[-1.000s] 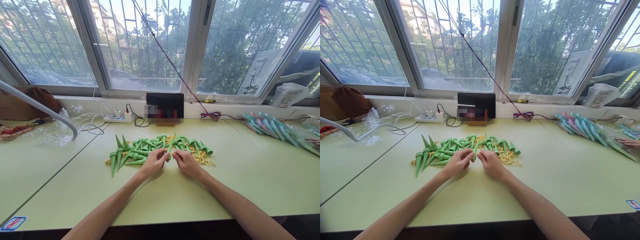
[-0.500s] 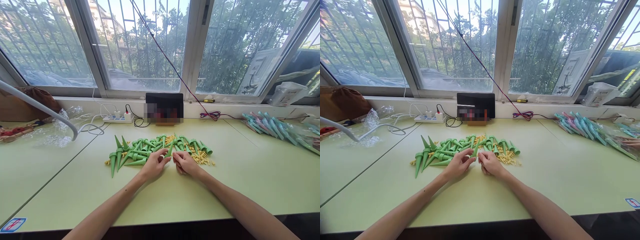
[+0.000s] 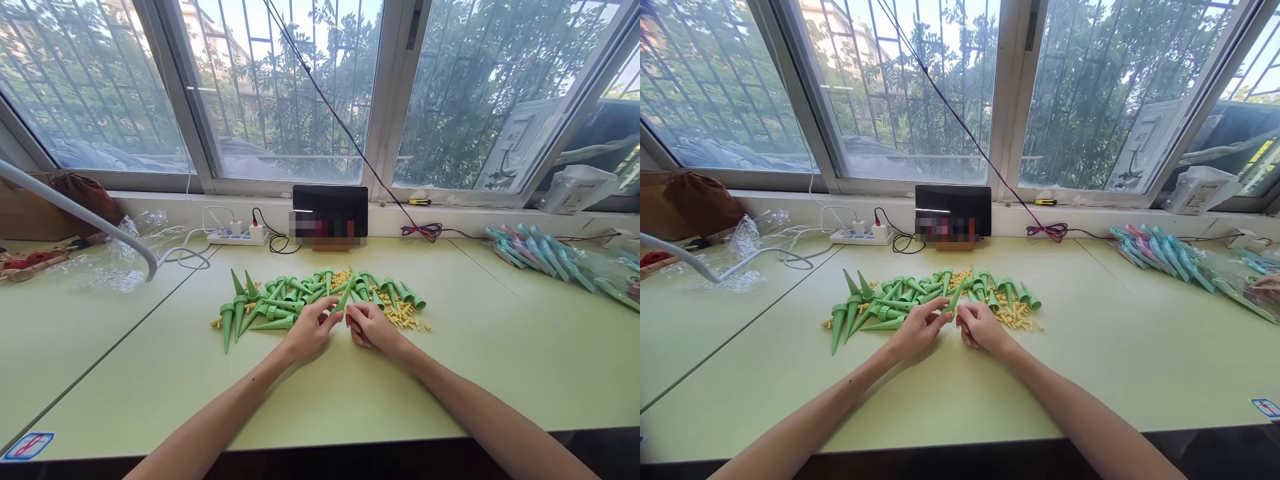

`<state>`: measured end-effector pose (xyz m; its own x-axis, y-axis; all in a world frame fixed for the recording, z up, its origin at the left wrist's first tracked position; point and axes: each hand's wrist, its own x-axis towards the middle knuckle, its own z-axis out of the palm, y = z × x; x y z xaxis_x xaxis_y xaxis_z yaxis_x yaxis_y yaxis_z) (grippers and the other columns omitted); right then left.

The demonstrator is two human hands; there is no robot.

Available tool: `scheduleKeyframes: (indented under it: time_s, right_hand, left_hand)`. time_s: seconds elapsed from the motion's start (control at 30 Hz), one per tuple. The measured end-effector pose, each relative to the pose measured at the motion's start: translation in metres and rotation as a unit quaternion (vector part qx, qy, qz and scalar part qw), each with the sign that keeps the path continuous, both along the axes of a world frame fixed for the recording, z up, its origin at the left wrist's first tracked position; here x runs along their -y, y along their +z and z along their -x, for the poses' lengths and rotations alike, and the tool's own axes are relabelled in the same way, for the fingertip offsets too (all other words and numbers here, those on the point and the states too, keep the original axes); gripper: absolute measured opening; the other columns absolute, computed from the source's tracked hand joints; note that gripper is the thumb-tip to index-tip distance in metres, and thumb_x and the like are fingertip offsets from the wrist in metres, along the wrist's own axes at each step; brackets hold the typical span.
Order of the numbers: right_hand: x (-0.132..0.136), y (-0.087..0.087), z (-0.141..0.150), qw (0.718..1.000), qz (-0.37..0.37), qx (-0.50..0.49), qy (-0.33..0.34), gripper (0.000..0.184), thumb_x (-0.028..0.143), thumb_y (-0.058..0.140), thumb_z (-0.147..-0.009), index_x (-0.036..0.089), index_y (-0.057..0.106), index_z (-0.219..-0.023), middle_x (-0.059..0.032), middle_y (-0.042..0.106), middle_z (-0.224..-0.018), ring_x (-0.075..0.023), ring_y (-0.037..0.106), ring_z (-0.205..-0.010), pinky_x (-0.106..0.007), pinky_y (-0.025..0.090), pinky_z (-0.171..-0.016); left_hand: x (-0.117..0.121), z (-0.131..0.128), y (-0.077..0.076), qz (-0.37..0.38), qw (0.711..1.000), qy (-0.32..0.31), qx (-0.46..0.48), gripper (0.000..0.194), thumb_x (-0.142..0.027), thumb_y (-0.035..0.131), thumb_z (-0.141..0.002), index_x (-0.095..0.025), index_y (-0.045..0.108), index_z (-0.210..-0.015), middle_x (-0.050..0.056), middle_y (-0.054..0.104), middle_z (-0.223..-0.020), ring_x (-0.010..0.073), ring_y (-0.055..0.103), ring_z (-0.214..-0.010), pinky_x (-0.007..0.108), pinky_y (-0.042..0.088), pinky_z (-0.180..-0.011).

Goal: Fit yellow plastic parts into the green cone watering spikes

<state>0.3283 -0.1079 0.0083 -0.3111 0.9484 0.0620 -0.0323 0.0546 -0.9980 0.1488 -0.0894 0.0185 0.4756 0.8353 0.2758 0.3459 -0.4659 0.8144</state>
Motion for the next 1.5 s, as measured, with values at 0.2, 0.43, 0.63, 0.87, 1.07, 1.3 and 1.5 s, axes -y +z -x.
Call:
scheduleKeyframes:
  time_s: [0.2, 0.43, 0.63, 0.87, 1.07, 1.3, 1.5]
  right_hand:
    - [0.0044, 0.0032, -0.0025, 0.981, -0.107, 0.152, -0.052, 0.036, 0.042, 0.044, -0.096, 0.020, 0.050, -0.068, 0.0056, 0.043, -0.041, -0.0103, 0.041, -0.037, -0.023, 0.033, -0.043]
    - [0.0068, 0.0054, -0.0015, 0.940, -0.205, 0.250, -0.105, 0.034, 0.033, 0.042, -0.097, 0.019, 0.052, -0.067, 0.0035, 0.045, -0.048, -0.0128, 0.043, -0.048, -0.025, 0.034, -0.053]
    - [0.0057, 0.0047, -0.0014, 0.922, -0.249, 0.272, -0.120, 0.034, 0.029, 0.042, -0.097, 0.018, 0.054, -0.068, 0.0015, 0.051, -0.058, -0.0131, 0.045, -0.056, -0.025, 0.033, -0.058]
    - [0.0051, 0.0029, -0.0015, 0.915, -0.263, 0.283, -0.115, 0.033, 0.028, 0.041, -0.097, 0.018, 0.052, -0.068, 0.0003, 0.054, -0.063, -0.0133, 0.046, -0.058, -0.025, 0.033, -0.059]
    - [0.0039, 0.0013, -0.0011, 0.918, -0.261, 0.273, -0.121, 0.034, 0.029, 0.041, -0.098, 0.018, 0.051, -0.068, 0.0011, 0.052, -0.062, -0.0129, 0.045, -0.058, -0.025, 0.033, -0.059]
    - [0.0035, 0.0028, 0.0006, 0.924, -0.247, 0.262, -0.130, 0.037, 0.034, 0.041, -0.099, 0.018, 0.052, -0.067, 0.0029, 0.046, -0.059, -0.0123, 0.039, -0.056, -0.025, 0.029, -0.055]
    - [-0.0007, 0.0060, -0.0051, 0.920, -0.224, 0.246, -0.206, 0.039, 0.041, 0.042, -0.099, 0.019, 0.050, -0.068, 0.0049, 0.040, -0.054, -0.0114, 0.035, -0.052, -0.025, 0.027, -0.052]
  left_hand:
    - [-0.0018, -0.0001, -0.0014, 0.007, 1.000, -0.001, 0.002, 0.037, -0.041, 0.051, -0.092, -0.015, 0.062, -0.115, 0.003, 0.063, -0.077, 0.0125, 0.052, -0.063, 0.021, 0.039, -0.053]
    - [-0.0007, -0.0001, 0.0008, 0.026, 0.999, -0.025, 0.010, 0.033, -0.042, 0.048, -0.094, -0.017, 0.064, -0.110, 0.004, 0.068, -0.082, 0.0147, 0.059, -0.070, 0.022, 0.045, -0.057]
    - [0.0003, -0.0006, 0.0038, 0.051, 0.998, -0.029, 0.019, 0.038, -0.044, 0.048, -0.094, -0.017, 0.063, -0.115, 0.004, 0.068, -0.082, 0.0124, 0.056, -0.060, 0.022, 0.044, -0.053]
    - [-0.0001, -0.0010, 0.0055, 0.065, 0.997, -0.035, 0.023, 0.040, -0.046, 0.047, -0.094, -0.016, 0.064, -0.114, 0.003, 0.066, -0.077, 0.0113, 0.054, -0.054, 0.022, 0.042, -0.050]
    - [-0.0002, 0.0000, 0.0051, 0.068, 0.997, -0.032, 0.021, 0.040, -0.047, 0.045, -0.095, -0.017, 0.064, -0.113, 0.002, 0.066, -0.077, 0.0110, 0.054, -0.054, 0.022, 0.040, -0.049]
    - [-0.0027, -0.0008, 0.0021, 0.066, 0.998, -0.018, 0.015, 0.040, -0.048, 0.042, -0.095, -0.017, 0.064, -0.110, 0.003, 0.067, -0.081, 0.0126, 0.056, -0.057, 0.023, 0.041, -0.051]
    - [-0.0013, -0.0005, 0.0034, -0.036, 0.996, 0.039, -0.068, 0.035, -0.043, 0.043, -0.096, -0.018, 0.058, -0.113, -0.002, 0.061, -0.065, 0.0146, 0.053, -0.058, 0.026, 0.039, -0.060]
